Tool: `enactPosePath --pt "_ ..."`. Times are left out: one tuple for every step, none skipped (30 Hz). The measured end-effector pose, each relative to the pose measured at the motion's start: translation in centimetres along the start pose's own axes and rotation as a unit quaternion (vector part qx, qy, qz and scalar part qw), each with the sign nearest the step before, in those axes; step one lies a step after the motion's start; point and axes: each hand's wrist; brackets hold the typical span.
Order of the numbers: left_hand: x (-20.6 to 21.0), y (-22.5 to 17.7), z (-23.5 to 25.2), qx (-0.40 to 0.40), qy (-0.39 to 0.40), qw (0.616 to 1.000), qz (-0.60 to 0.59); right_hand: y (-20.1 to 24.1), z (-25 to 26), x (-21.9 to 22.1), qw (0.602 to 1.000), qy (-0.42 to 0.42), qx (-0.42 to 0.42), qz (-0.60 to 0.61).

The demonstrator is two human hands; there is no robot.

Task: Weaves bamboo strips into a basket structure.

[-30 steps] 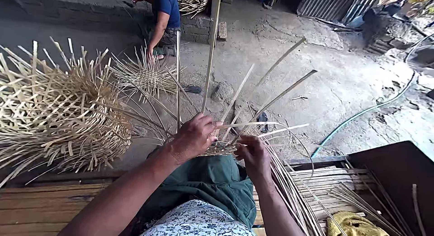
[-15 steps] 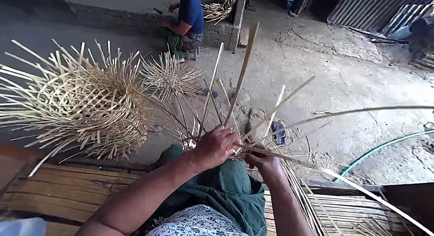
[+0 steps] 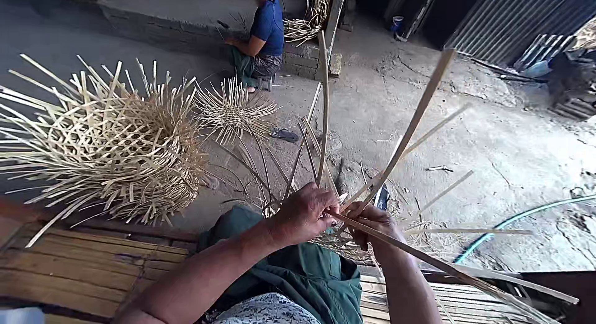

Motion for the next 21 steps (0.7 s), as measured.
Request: enactPosePath --pt "0.0 0.2 0.0 0.006 -0.005 1.0 -0.004 -0.1 0.3 -0.6 0.999 0.033 0.0 0.043" --pt "0.0 0.6 0.0 0.011 -0.007 1.0 -0.011 -0.5 0.6 -1.4 0.994 0.078 -0.004 0.082" --pt "0.0 0.9 0.0 0.015 -0.01 1.0 -0.021 -1.2 1.1 -2.2 0.983 0.134 -0.014 0.122" --pt "0.0 1.1 -0.1 0.017 -0.012 0.999 -0.032 -2.1 1.6 -3.0 0.968 0.192 -0.03 0.158" --pt "0.0 1.4 -0.1 0.015 -0.013 0.999 -0.042 -3.0 2.1 -3.6 0.953 0.237 -0.046 0.183" --pt "0.1 1.6 -0.2 0.012 -0.014 0.999 -0.048 -3.6 2.3 -3.7 0.944 0.26 -0.061 0.195" --pt "0.2 1.7 -0.3 0.008 -0.017 0.999 -0.049 -3.9 2.3 -3.7 0.942 0.264 -0.078 0.192" --pt "0.4 1.8 -0.3 0.006 -0.023 0.999 -0.04 -4.0 2.0 -3.6 0.947 0.252 -0.092 0.177" --pt "0.6 1.9 -0.4 0.011 -0.034 0.999 -0.014 -3.8 1.6 -3.2 0.957 0.222 -0.097 0.157" --pt "1.0 1.9 -0.5 0.025 -0.048 0.998 0.027 -3.2 1.1 -2.5 0.971 0.174 -0.088 0.135" --pt "1.4 1.9 -0.6 0.036 -0.061 0.995 0.073 -2.5 0.7 -1.6 0.983 0.126 -0.077 0.113" --pt "1.6 1.8 -0.7 0.044 -0.071 0.99 0.111 -2.2 0.5 -0.9 0.987 0.096 -0.079 0.106" --pt "1.7 1.7 -0.8 0.045 -0.074 0.987 0.137 -2.3 0.5 -0.6 0.986 0.084 -0.094 0.113" --pt "1.7 1.7 -0.9 0.046 -0.076 0.984 0.152 -2.4 0.4 -0.3 0.984 0.068 -0.11 0.126" --pt "1.6 1.8 -0.9 0.046 -0.078 0.983 0.159 -2.6 0.4 0.1 0.981 0.048 -0.124 0.14" --pt "1.4 1.8 -0.9 0.04 -0.077 0.985 0.152 -2.8 0.4 0.4 0.979 0.017 -0.136 0.154" --pt "1.0 1.7 -0.9 0.019 -0.068 0.989 0.127 -3.0 0.4 0.9 0.975 -0.022 -0.15 0.164" --pt "0.3 1.5 -0.8 -0.022 -0.045 0.996 0.08 -3.1 0.4 1.3 0.972 -0.05 -0.165 0.161" --pt "-0.6 1.3 -0.6 -0.078 -0.01 0.997 0.013 -3.3 0.2 1.7 0.97 -0.064 -0.186 0.142" --pt "-1.5 1.4 -0.4 -0.134 0.02 0.989 -0.061 -3.5 -0.1 1.9 0.969 -0.068 -0.212 0.111" --pt "-2.2 1.6 -0.1 -0.179 0.041 0.975 -0.123 -3.7 -0.3 2.2 0.966 -0.065 -0.24 0.071"
Point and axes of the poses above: each hand's wrist, its own z-axis towards the middle knuckle, its own x-axis out of the palm, y = z × x, and after that the axes turned 4 degrees about y, right-handed
